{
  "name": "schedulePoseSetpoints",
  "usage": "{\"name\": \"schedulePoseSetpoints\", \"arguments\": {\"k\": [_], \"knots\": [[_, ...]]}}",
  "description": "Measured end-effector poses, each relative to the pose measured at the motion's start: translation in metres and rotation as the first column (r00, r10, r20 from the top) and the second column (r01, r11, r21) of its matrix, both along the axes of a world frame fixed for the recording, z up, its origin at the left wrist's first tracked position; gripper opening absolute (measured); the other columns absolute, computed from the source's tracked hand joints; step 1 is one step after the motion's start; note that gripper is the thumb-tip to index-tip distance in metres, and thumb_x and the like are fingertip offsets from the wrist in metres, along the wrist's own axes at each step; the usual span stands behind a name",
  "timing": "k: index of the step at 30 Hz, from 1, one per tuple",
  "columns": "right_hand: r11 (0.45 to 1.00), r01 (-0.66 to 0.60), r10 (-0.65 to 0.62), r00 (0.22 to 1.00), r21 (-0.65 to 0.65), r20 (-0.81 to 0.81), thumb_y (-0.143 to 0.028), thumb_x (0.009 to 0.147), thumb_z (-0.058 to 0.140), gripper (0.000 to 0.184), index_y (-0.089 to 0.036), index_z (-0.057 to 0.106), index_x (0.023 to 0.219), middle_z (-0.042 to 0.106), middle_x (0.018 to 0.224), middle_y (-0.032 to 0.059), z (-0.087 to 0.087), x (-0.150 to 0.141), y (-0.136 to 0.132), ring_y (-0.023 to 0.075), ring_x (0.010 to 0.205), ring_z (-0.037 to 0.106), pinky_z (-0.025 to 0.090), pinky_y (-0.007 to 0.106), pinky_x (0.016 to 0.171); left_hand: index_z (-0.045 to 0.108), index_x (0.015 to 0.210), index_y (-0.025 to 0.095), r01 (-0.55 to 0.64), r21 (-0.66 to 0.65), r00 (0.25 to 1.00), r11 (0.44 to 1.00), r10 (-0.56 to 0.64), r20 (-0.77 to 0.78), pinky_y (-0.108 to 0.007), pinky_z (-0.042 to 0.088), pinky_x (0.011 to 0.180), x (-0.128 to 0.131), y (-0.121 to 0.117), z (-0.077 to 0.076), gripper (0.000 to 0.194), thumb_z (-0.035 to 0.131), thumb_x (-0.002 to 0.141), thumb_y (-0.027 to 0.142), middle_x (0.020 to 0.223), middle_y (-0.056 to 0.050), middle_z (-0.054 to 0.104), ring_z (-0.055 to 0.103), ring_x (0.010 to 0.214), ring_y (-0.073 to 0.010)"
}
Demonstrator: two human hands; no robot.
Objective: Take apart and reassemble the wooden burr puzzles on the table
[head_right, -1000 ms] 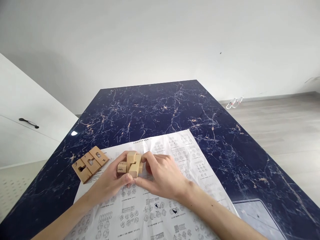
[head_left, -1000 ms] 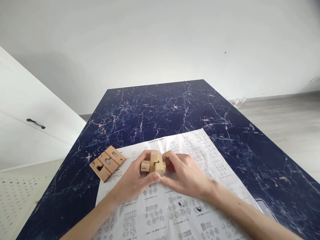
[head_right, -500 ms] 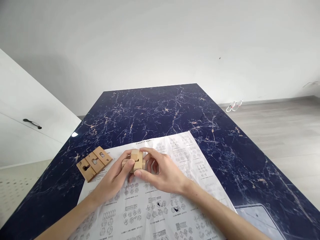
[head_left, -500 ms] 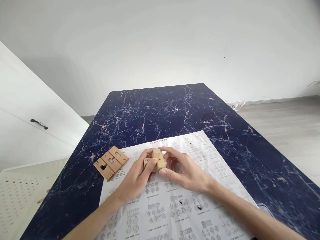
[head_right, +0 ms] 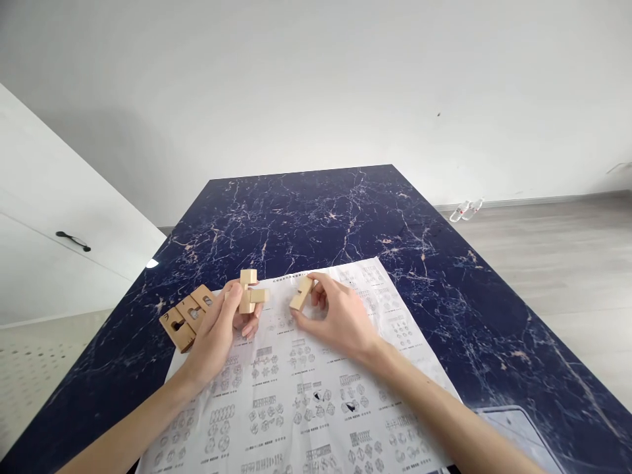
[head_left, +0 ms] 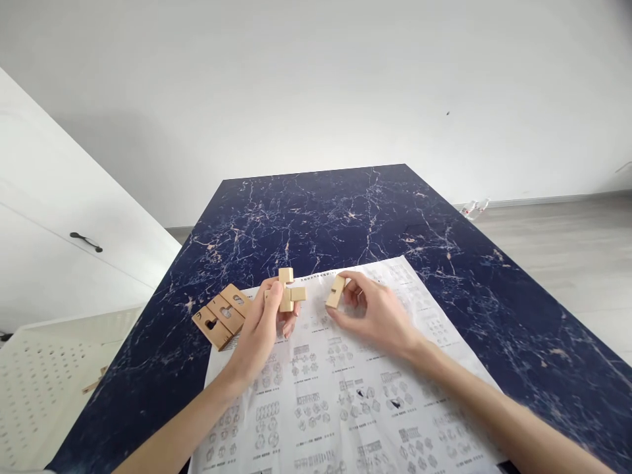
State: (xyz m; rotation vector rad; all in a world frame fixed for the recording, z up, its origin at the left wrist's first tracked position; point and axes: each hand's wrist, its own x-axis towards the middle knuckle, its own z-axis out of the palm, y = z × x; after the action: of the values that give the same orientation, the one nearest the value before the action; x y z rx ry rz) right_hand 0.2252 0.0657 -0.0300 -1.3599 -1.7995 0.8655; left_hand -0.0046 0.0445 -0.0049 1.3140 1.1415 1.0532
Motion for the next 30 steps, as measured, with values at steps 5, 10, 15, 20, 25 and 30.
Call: {"name": "schedulePoseSetpoints", "arguments": {"k": [5,10,15,20,25,30], "knots": [[0.986,-0.076,0.052,0.985,0.146,0.167,-0.041,0.09,0.077,0.044,-0.024,0.065,0.128,0.071,0.112,0.0103,-0.006,-0.003,-0.003,0.0294,0.099,0.07,0.06,0.049,0.088,0.054,0.114,0.022,0.102,-0.028,0.995,0.994,-0.102,0.017,-0.03,0.044,0.062,0.001,-0.004,0.001,0.039,0.035,0.116,0.057,0.089,0.0,0.061,0.046,0.059,-0.0108],[0.961,-0.184,0.211,0.971,0.208,-0.115,-0.039,0.108,0.058,0.033,-0.028,0.061,0.139,0.07,0.122,0.0103,0.002,-0.002,-0.011,0.0276,0.113,0.066,0.057,0.051,0.102,0.053,0.123,0.022,0.208,-0.015,0.962,0.978,-0.208,-0.175,-0.031,0.04,0.062,0.006,-0.014,-0.002,0.042,0.033,0.116,0.059,0.077,0.003,0.055,0.044,0.061,-0.0139],[0.953,-0.209,0.247,0.955,0.218,-0.165,-0.034,0.109,0.061,0.013,-0.025,0.068,0.115,0.072,0.101,0.0056,0.007,-0.01,-0.02,0.0222,0.095,0.065,0.057,0.04,0.086,0.054,0.119,0.022,0.308,-0.018,0.91,0.951,-0.301,-0.285,-0.031,0.035,0.059,0.004,-0.018,-0.007,0.042,0.031,0.117,0.057,0.072,0.006,0.048,0.039,0.059,-0.0139],[0.93,-0.22,0.28,0.942,0.293,-0.183,-0.031,0.109,0.064,0.008,-0.024,0.067,0.111,0.071,0.097,0.0043,0.007,-0.013,-0.021,0.0208,0.089,0.066,0.058,0.037,0.08,0.052,0.109,0.023,0.301,-0.006,0.929,0.954,-0.294,-0.226,-0.032,0.041,0.062,0.004,-0.016,-0.01,0.041,0.03,0.117,0.057,0.072,0.005,0.047,0.043,0.061,-0.0149],[0.796,-0.27,0.328,0.944,0.541,-0.013,-0.023,0.109,0.066,0.011,-0.024,0.067,0.12,0.076,0.108,0.0072,0.006,-0.012,-0.025,0.0237,0.098,0.071,0.058,0.042,0.086,0.052,0.111,0.024,0.246,-0.005,0.949,0.969,-0.242,-0.201,-0.032,0.047,0.066,0.009,-0.017,-0.007,0.041,0.031,0.116,0.058,0.071,0.004,0.056,0.053,0.063,-0.0168],[0.613,-0.292,0.209,0.956,0.734,0.206,-0.009,0.107,0.062,0.025,-0.022,0.066,0.129,0.082,0.11,0.0074,0.008,-0.015,-0.031,0.0231,0.1,0.074,0.054,0.041,0.087,0.056,0.118,0.024,0.116,0.071,0.954,0.991,-0.091,-0.284,-0.033,0.046,0.064,0.012,-0.019,-0.005,0.044,0.033,0.115,0.061,0.076,0.002,0.061,0.057,0.066,-0.0188]]}}
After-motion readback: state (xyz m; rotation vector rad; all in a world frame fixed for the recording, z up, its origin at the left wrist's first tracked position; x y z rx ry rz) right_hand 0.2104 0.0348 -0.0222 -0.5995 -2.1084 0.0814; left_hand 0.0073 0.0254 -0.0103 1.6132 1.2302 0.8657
